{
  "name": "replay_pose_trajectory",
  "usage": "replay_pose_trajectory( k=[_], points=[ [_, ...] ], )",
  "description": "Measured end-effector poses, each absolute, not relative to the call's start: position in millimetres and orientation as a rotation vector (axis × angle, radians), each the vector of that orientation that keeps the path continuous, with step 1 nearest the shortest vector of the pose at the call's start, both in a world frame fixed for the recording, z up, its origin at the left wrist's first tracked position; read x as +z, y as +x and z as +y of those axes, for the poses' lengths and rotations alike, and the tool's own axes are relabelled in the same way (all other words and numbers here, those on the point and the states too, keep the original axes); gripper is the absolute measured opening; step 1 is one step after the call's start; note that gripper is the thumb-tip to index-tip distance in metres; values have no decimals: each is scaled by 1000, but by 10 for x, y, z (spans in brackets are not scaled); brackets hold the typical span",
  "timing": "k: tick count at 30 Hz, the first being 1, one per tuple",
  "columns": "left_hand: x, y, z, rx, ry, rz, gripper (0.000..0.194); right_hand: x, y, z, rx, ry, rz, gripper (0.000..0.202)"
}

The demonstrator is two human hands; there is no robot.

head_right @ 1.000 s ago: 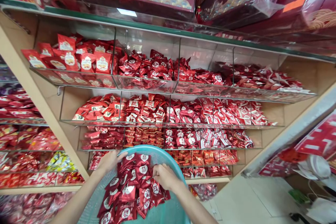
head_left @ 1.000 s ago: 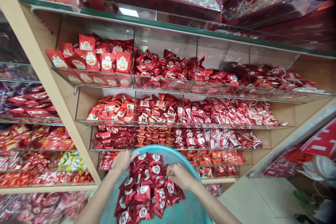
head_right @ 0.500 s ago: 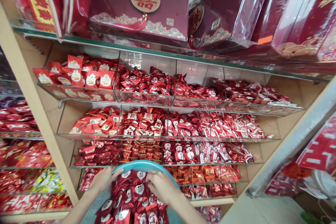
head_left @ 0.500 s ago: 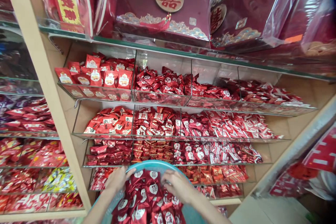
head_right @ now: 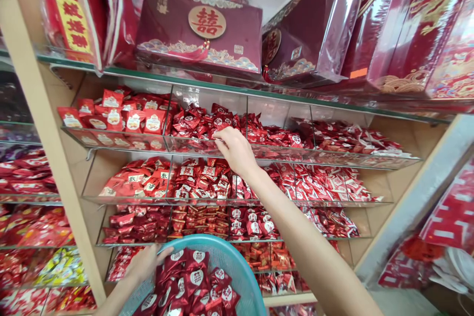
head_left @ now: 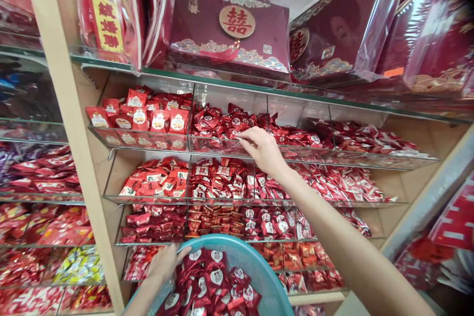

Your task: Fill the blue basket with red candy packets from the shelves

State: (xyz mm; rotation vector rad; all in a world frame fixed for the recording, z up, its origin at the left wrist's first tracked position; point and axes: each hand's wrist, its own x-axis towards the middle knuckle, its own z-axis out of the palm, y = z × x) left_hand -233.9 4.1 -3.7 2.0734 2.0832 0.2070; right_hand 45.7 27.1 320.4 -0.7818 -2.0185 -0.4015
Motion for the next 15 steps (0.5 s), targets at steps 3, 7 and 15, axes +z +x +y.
replay_pose_trajectory(
  k=[3, 7, 15],
  points=[
    [-35, -2335, 36, 202, 2068, 2080, 57, 3307, 433, 423, -453, -838, -2089, 14],
    [-45, -2335, 41, 221, 2062, 2071, 53, 3387, 429, 508, -316, -862, -2166, 13],
    [-80, -2344, 57, 242, 2064, 2085, 51, 3397, 464, 661, -194, -849, -2008, 15]
  ],
)
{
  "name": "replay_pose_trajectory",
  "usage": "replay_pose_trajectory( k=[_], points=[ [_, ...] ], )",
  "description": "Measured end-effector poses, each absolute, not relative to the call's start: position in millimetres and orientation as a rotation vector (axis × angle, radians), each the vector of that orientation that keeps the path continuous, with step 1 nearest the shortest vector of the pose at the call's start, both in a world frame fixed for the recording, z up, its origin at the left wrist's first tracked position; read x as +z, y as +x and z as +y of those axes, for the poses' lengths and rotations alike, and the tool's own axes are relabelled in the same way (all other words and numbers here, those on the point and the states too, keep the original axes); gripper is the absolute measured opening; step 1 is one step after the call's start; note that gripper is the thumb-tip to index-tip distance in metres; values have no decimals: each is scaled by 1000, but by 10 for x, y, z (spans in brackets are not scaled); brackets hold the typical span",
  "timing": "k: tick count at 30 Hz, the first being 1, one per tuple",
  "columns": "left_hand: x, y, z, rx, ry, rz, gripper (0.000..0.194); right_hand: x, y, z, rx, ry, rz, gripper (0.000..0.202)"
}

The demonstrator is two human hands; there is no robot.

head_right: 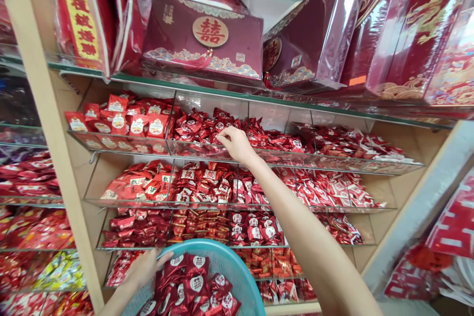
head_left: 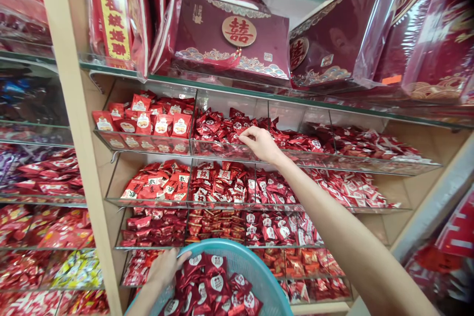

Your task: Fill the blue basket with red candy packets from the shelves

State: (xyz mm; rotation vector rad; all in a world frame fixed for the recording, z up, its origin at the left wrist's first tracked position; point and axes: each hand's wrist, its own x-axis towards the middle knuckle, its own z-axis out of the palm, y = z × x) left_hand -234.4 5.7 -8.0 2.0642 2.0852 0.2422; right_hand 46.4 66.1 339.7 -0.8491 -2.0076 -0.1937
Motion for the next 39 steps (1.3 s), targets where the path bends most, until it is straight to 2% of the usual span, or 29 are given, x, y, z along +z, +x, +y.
replay_pose_trajectory(
  k=[4, 8, 11, 14, 21, 25, 31, 39],
  points=[
    [-57, -2337, 41, 266, 2074, 2076, 52, 3429, 464, 697, -215, -781, -1724, 18],
    [-9, -2326, 23, 236, 2082, 2075, 56, 3431, 509, 549, -32, -688, -1450, 24],
    [0, -2322, 24, 227, 2072, 2078, 58, 3235, 530, 305, 125, -695, -1431, 28],
    [-9, -2321, 31, 231, 2074, 2075, 60, 2789, 523, 38, 275, -784, -1560, 27],
    [35, -2301, 36, 170, 2077, 2067, 64, 1331, 605, -244, 764, -1024, -1920, 24],
    [73, -2283, 37, 144, 2049, 2065, 68, 849, 727, -318, 949, -1126, -2189, 21],
    [83, -2283, 32, 130, 2056, 2068, 67, 572, 764, -399, 878, -1307, -2666, 16],
    [36, -2298, 56, 133, 2057, 2072, 67, 440, 636, -456, 358, -1612, -2930, 27]
  ],
)
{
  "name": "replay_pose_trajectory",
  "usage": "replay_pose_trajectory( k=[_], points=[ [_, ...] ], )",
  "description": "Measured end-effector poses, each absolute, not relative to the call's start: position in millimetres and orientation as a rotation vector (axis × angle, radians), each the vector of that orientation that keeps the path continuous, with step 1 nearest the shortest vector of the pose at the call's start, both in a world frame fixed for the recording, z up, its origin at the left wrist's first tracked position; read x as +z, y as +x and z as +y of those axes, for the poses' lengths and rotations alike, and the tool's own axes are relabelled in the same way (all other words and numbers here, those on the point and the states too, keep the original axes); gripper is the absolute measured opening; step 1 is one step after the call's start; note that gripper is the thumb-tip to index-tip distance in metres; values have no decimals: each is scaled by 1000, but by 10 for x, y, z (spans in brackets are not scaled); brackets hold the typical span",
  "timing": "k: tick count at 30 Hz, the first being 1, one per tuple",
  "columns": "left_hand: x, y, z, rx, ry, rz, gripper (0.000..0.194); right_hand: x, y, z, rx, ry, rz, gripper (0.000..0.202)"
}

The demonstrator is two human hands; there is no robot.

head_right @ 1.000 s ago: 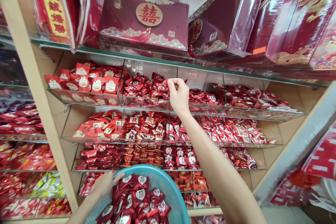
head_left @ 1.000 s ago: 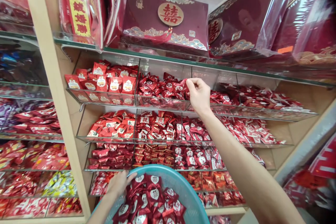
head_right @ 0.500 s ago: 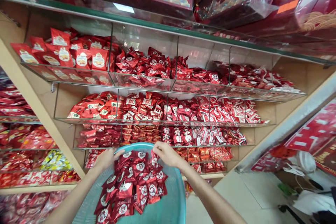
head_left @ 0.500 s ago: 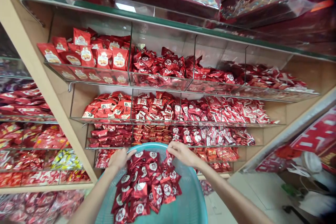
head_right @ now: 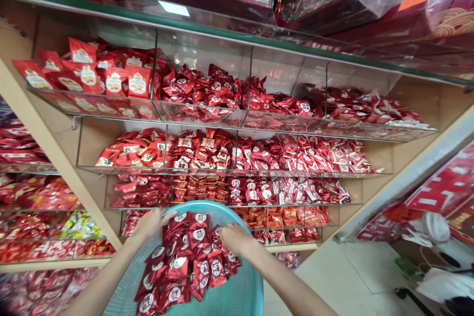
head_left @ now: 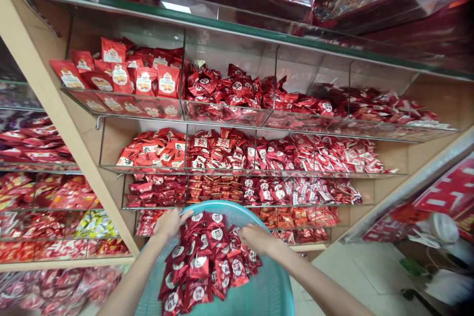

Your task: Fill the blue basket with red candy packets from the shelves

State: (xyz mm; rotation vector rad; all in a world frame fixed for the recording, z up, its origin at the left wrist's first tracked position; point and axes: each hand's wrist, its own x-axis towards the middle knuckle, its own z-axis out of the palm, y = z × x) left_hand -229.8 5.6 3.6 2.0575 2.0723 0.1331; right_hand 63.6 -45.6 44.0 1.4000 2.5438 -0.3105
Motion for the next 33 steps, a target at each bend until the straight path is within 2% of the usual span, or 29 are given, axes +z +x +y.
replay_pose_trajectory(
  k=[6, 11, 16, 21, 25, 29, 33],
  points=[
    [19, -2298, 53, 158, 2073, 2079, 64, 375, 585, -494, -48, 1389, 2570, 29],
    [-51, -2331, 69, 186, 2072, 2072, 61, 542, 572, -475, -27, 1416, 2570, 25],
    [-84, -2354, 76, 220, 2067, 2066, 60, 1435, 524, -348, 87, 1491, 2869, 26],
    [-49, -2342, 54, 219, 2061, 2069, 59, 2625, 455, -142, 579, 1726, 3205, 28],
    [-31, -2330, 46, 222, 2071, 2067, 59, 3325, 409, 98, 961, 2022, 3123, 19],
    [-18, -2325, 42, 215, 2070, 2080, 58, 3663, 329, 362, 765, 2242, 2722, 27],
    [-17, -2326, 42, 216, 2066, 2079, 58, 3750, 235, 554, 619, 2308, 2504, 36]
  ],
)
